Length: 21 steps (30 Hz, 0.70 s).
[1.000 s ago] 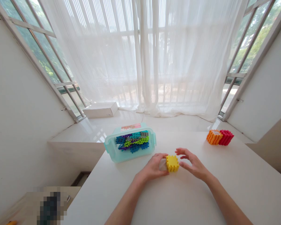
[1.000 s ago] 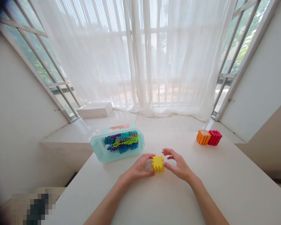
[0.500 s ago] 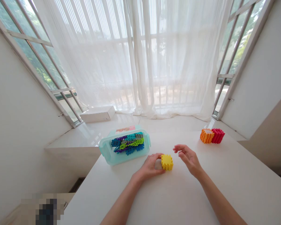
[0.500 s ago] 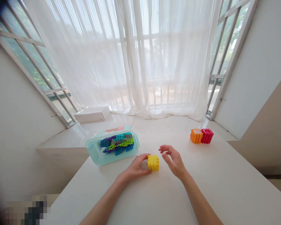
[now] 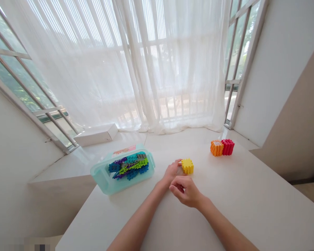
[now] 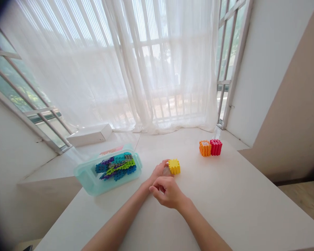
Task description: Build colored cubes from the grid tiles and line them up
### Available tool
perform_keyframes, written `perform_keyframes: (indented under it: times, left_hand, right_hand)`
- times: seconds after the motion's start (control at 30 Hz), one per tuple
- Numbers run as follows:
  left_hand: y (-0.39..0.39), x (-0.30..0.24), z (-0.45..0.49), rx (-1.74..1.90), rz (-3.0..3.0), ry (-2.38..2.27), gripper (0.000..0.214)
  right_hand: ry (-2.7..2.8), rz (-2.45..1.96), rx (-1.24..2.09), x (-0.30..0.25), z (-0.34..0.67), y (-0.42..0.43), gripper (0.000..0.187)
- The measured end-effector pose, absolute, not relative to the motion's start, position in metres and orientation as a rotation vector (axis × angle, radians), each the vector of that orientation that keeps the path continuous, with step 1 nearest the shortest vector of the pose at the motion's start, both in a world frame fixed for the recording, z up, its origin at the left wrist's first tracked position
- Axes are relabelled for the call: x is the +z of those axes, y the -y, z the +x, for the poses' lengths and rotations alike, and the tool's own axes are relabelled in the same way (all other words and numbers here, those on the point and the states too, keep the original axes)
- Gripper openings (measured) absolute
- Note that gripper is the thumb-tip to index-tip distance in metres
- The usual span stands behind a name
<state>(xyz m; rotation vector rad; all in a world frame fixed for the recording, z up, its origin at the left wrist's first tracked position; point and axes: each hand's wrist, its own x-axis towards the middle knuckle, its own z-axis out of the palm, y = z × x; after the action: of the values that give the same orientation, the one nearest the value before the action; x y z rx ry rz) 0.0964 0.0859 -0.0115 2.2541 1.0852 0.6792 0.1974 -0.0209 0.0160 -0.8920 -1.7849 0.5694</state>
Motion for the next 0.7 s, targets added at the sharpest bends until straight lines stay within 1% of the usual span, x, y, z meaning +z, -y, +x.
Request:
perform_keyframes:
  times: [0.33,0.53,0.7]
  left_hand:
    - [-0.133,-0.013,0.189,0.639,2.297,-1.004,0.068]
    - [-0.159,-0.013,0.227,0.613,2.305,-1.006,0.068]
    - [-0.164,-0.016,0.239,0.585,2.316,-1.014,0.071]
  right_hand:
    - [1.574,-0.917,0.421,0.018,0.204,0.017,0.036]
    - [1.544,-0.940,0.411,0.018,0.208,0.016,0.031]
    - [1.512,-0.937,0.396,0.018,0.210,0.013,0.025]
